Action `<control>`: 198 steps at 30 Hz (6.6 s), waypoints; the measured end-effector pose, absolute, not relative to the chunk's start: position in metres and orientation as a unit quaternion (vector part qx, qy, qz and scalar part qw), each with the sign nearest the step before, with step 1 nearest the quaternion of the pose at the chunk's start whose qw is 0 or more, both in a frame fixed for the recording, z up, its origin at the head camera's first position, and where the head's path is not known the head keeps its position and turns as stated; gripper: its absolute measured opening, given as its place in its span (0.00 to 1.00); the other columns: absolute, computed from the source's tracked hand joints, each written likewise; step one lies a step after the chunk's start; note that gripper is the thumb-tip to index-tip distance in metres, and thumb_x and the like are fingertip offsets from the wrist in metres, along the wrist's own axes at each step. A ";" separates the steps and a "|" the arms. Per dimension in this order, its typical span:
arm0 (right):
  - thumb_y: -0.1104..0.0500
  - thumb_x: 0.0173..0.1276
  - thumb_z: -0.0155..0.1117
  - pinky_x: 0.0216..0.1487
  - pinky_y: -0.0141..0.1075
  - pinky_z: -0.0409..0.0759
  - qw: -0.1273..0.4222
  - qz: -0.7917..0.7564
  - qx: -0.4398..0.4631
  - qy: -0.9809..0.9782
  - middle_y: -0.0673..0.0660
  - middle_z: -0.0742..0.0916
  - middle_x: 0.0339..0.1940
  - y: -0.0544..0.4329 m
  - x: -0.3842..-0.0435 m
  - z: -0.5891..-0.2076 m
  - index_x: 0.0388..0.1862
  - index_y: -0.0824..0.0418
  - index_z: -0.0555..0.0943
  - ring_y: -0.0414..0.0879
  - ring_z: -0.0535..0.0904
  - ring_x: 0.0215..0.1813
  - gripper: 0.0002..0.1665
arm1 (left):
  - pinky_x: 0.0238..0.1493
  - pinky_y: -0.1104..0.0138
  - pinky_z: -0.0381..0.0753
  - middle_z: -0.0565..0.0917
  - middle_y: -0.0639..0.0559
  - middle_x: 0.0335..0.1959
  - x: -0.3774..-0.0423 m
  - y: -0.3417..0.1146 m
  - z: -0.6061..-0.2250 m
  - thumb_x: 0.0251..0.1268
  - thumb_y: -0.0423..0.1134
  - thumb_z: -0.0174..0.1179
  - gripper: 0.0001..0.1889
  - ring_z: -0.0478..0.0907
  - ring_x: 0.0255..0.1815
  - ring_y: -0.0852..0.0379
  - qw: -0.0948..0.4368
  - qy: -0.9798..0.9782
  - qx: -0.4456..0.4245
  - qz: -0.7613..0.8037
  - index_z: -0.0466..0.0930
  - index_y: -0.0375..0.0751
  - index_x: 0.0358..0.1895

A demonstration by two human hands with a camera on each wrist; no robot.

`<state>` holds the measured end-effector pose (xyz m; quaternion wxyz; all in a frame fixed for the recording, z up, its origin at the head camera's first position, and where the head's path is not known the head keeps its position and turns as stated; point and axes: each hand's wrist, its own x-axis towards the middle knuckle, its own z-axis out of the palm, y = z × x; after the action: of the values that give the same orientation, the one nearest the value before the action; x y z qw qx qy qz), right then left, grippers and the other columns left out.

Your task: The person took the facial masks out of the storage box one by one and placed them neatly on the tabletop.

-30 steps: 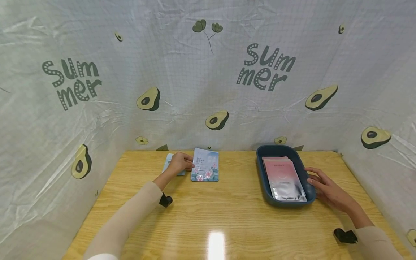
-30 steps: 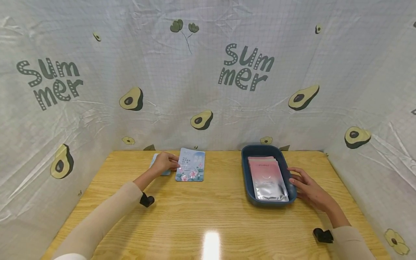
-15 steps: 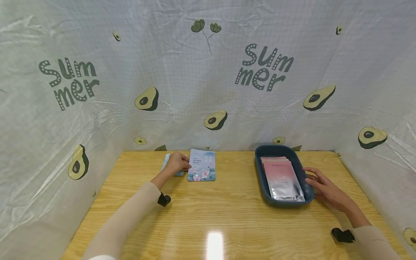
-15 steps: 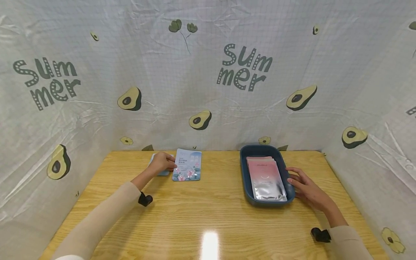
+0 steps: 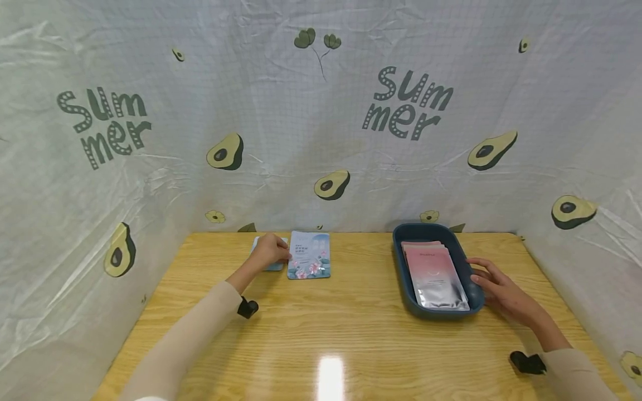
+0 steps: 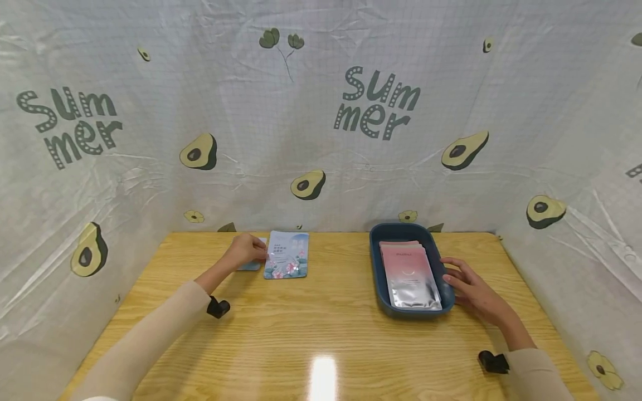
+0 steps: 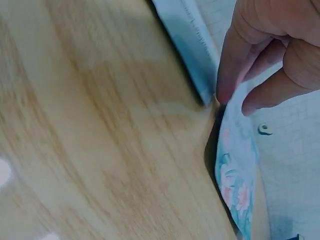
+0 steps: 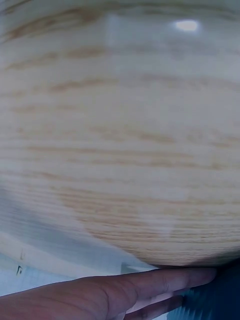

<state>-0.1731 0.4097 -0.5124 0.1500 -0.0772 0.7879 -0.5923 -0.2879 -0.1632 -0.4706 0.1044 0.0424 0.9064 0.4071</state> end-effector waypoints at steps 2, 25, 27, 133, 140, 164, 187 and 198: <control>0.53 0.85 0.46 0.55 0.33 0.83 0.150 -0.592 -0.079 0.788 0.75 0.53 0.78 0.409 -0.174 -0.513 0.81 0.54 0.50 0.21 0.72 0.59 0.32 | 0.47 0.56 0.88 0.85 0.30 0.52 -0.287 -0.166 -0.468 0.67 0.30 0.66 0.18 0.87 0.47 0.42 0.086 0.918 0.056 0.383 0.81 0.22 0.56; 0.52 0.85 0.46 0.55 0.32 0.82 0.154 -0.583 -0.075 0.794 0.75 0.54 0.79 0.408 -0.174 -0.513 0.80 0.55 0.50 0.21 0.72 0.58 0.32 | 0.65 0.54 0.78 0.81 0.46 0.64 -0.268 -0.027 -0.429 0.73 0.43 0.64 0.22 0.77 0.66 0.47 0.011 0.904 0.277 0.327 0.79 0.41 0.67; 0.52 0.85 0.46 0.55 0.34 0.82 0.156 -0.579 -0.075 0.797 0.75 0.54 0.79 0.409 -0.175 -0.513 0.80 0.55 0.49 0.20 0.71 0.57 0.32 | 0.66 0.56 0.78 0.81 0.48 0.65 -0.267 -0.010 -0.427 0.73 0.43 0.64 0.22 0.77 0.66 0.49 0.008 0.897 0.298 0.326 0.79 0.42 0.67; 0.55 0.85 0.47 0.60 0.55 0.82 0.163 -0.581 -0.073 0.794 0.77 0.54 0.79 0.407 -0.169 -0.514 0.79 0.59 0.49 0.30 0.73 0.60 0.32 | 0.24 0.80 0.77 0.90 0.47 0.35 -0.235 0.129 -0.451 0.64 0.22 0.64 0.12 0.82 0.28 0.65 0.079 0.846 0.202 0.488 0.89 0.31 0.48; 0.54 0.85 0.47 0.60 0.67 0.76 0.160 -0.575 -0.073 0.799 0.77 0.55 0.78 0.407 -0.167 -0.516 0.79 0.58 0.50 0.53 0.71 0.68 0.32 | 0.25 0.74 0.84 0.91 0.45 0.33 -0.231 0.122 -0.454 0.65 0.25 0.66 0.09 0.86 0.25 0.60 0.088 0.791 0.166 0.582 0.89 0.31 0.47; 0.55 0.85 0.46 0.58 0.59 0.82 0.152 -0.585 -0.090 0.792 0.79 0.54 0.77 0.407 -0.172 -0.510 0.80 0.58 0.49 0.28 0.74 0.59 0.32 | 0.34 0.66 0.89 0.91 0.45 0.34 -0.240 0.096 -0.425 0.65 0.29 0.69 0.07 0.88 0.31 0.55 0.093 0.688 0.130 0.708 0.90 0.33 0.44; 0.53 0.85 0.48 0.60 0.66 0.77 0.152 -0.572 -0.068 0.803 0.78 0.52 0.79 0.407 -0.176 -0.508 0.80 0.59 0.48 0.64 0.65 0.73 0.34 | 0.42 0.61 0.89 0.88 0.34 0.44 -0.241 0.045 -0.394 0.66 0.25 0.65 0.12 0.87 0.36 0.58 0.120 0.628 0.162 0.751 0.85 0.24 0.51; 0.53 0.85 0.48 0.58 0.55 0.83 0.161 -0.590 -0.070 0.788 0.78 0.54 0.78 0.408 -0.175 -0.509 0.80 0.58 0.48 0.28 0.74 0.58 0.34 | 0.42 0.62 0.89 0.88 0.34 0.45 -0.246 0.008 -0.389 0.67 0.25 0.64 0.13 0.88 0.39 0.58 0.102 0.647 0.158 0.739 0.85 0.25 0.53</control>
<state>-0.1747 0.4081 -0.5086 0.1607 -0.0696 0.7881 -0.5901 -0.2460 0.0079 -0.3887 0.1019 0.1579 0.6473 0.7387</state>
